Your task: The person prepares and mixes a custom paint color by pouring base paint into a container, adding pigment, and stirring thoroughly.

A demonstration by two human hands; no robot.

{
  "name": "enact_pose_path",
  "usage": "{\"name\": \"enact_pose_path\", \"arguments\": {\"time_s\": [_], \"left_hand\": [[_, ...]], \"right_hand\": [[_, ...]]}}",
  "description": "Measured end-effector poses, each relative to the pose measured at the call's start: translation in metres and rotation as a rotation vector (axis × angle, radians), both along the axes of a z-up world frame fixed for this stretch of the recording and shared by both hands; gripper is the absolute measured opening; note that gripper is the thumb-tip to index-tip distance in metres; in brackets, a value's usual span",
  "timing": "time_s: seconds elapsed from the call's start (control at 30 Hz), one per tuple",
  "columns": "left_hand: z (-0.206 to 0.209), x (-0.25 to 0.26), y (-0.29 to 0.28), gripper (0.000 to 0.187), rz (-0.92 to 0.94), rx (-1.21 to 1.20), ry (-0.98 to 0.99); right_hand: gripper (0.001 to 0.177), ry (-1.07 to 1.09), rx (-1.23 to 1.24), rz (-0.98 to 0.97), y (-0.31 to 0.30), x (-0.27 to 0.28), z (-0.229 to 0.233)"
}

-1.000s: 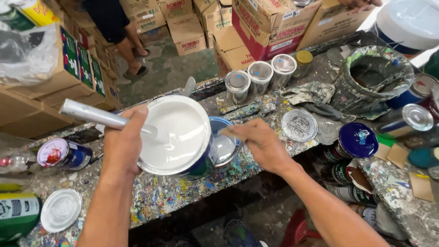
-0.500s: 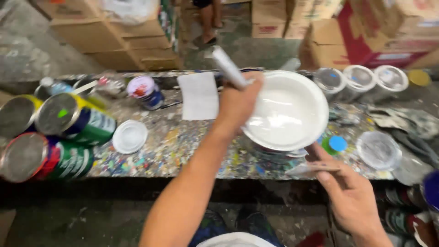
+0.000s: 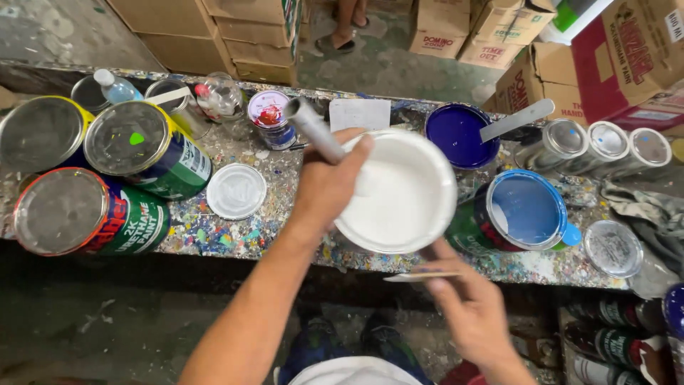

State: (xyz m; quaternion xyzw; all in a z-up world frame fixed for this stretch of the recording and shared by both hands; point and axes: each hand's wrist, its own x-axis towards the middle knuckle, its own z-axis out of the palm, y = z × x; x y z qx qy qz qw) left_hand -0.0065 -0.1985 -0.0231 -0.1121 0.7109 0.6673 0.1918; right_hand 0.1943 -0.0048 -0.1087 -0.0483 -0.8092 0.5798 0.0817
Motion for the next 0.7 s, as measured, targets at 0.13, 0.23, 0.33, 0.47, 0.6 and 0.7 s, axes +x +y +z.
{"name": "enact_pose_path", "arguments": {"time_s": [0.13,0.23,0.33,0.47,0.6,0.7], "left_hand": [[-0.058,-0.029,-0.062,0.05,0.059,-0.004,0.02],[-0.105,-0.05,-0.098,0.05,0.051,-0.031,0.026],[-0.139,-0.07,-0.119,0.047,0.037,-0.056,0.007],[-0.17,-0.086,-0.136,0.051,-0.015,-0.011,-0.037],[-0.188,-0.085,-0.142,0.054,-0.056,0.042,0.047],[-0.187,-0.069,-0.157,0.074,-0.112,0.17,0.225]], "right_hand": [[0.027,-0.099,-0.082,0.05,-0.057,-0.038,-0.069],[0.03,-0.1,-0.095,0.108,-0.098,-0.067,-0.087],[0.027,-0.139,-0.191,0.148,-0.122,-0.086,-0.097],[0.039,-0.071,-0.112,0.267,-0.122,-0.1,-0.073],[0.031,-0.399,0.102,0.353,-0.079,-0.105,-0.029],[0.023,-0.355,0.23,0.164,-0.05,-0.142,-0.004]]}}
